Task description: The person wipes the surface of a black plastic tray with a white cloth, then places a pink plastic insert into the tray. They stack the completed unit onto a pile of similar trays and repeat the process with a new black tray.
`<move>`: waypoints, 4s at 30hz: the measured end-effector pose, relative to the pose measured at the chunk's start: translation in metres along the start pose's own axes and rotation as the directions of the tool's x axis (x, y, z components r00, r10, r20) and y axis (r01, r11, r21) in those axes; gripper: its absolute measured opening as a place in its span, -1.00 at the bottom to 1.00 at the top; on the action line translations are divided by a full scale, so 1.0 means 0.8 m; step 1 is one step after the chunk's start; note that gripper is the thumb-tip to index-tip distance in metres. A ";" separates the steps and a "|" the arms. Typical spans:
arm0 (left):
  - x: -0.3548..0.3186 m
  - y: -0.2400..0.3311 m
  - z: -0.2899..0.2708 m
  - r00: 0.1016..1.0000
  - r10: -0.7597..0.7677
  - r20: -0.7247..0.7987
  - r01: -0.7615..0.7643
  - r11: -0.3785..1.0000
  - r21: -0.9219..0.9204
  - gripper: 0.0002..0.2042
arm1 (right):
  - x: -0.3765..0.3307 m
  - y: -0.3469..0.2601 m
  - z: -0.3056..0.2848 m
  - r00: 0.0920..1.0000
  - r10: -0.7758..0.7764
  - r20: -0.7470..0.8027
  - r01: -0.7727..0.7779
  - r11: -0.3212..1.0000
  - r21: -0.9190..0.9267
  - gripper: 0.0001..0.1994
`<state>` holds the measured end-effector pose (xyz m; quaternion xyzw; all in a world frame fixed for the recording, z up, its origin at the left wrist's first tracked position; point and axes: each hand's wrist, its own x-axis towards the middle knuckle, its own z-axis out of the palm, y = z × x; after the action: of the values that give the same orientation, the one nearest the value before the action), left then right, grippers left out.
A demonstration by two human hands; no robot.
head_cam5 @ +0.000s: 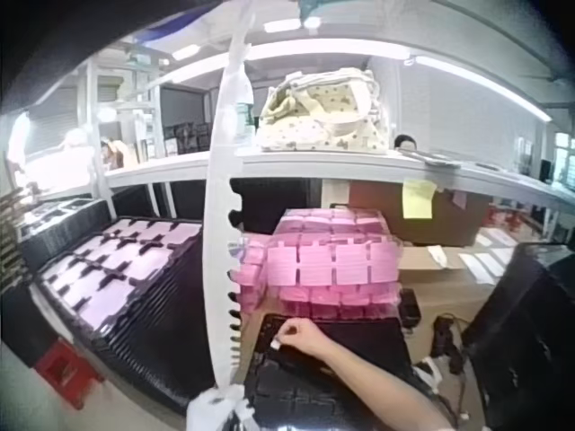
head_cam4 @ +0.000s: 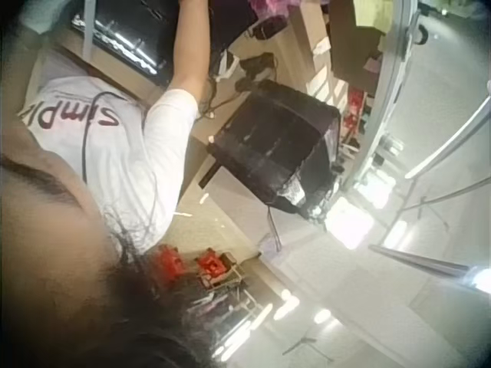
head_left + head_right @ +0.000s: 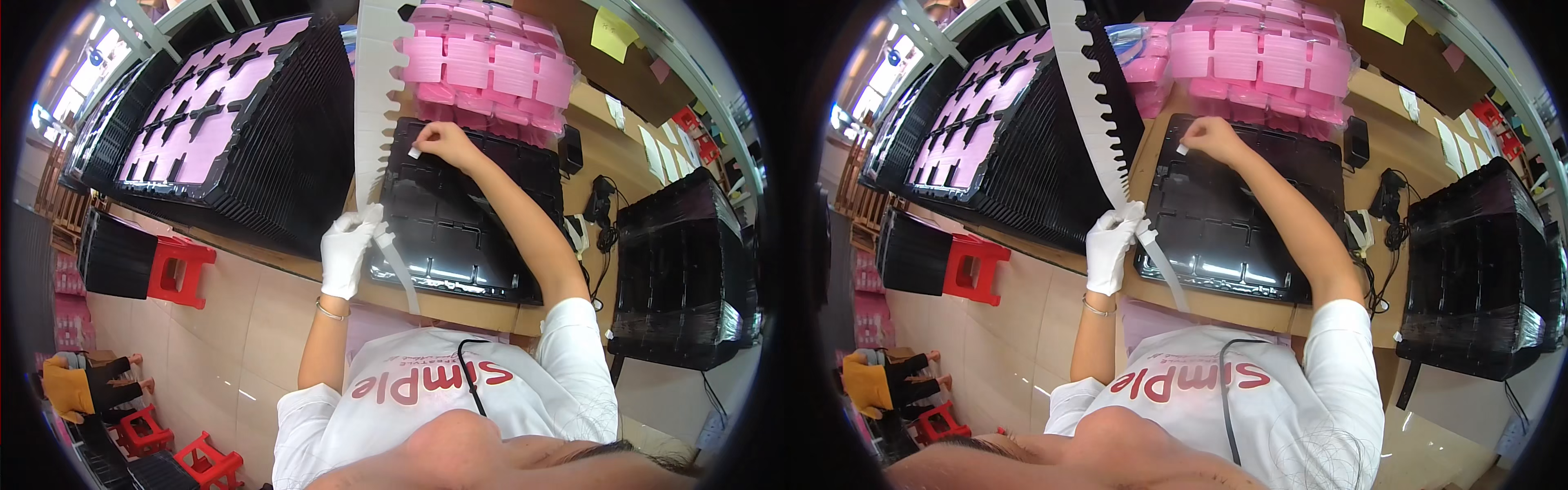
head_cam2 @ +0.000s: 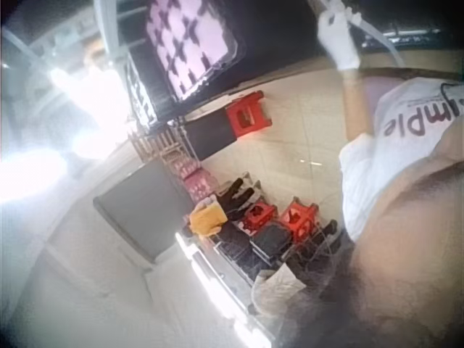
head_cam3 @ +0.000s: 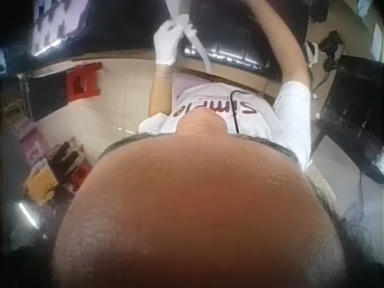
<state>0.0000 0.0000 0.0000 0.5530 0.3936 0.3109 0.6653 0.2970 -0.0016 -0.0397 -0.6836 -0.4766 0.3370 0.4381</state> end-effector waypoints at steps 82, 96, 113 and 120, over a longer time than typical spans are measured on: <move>-0.022 -0.009 0.112 0.966 -0.065 0.250 0.071 0.997 -0.015 -0.83 | -0.162 0.119 -0.201 0.810 0.055 -0.584 -0.368 0.822 -0.434 -0.88; -0.022 -0.009 0.104 0.973 -0.047 0.225 0.046 0.999 0.009 -0.83 | -0.267 0.042 -0.134 0.919 0.139 -0.369 0.110 0.809 0.578 -0.93; -0.073 0.008 0.146 0.903 -0.025 0.429 0.012 0.999 0.032 -0.80 | -0.337 -0.047 0.062 0.605 -0.466 -0.646 0.341 0.884 -0.318 -0.92; -0.075 0.004 0.127 0.927 -0.028 0.374 -0.012 0.995 0.104 -0.81 | -0.398 -0.048 -0.015 0.869 -0.030 -0.494 0.060 0.997 0.044 -0.90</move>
<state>0.0585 -0.1002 0.0219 0.6347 0.2772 0.1759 0.6996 0.1923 -0.3004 0.0140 -0.7227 -0.3549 0.1547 0.5725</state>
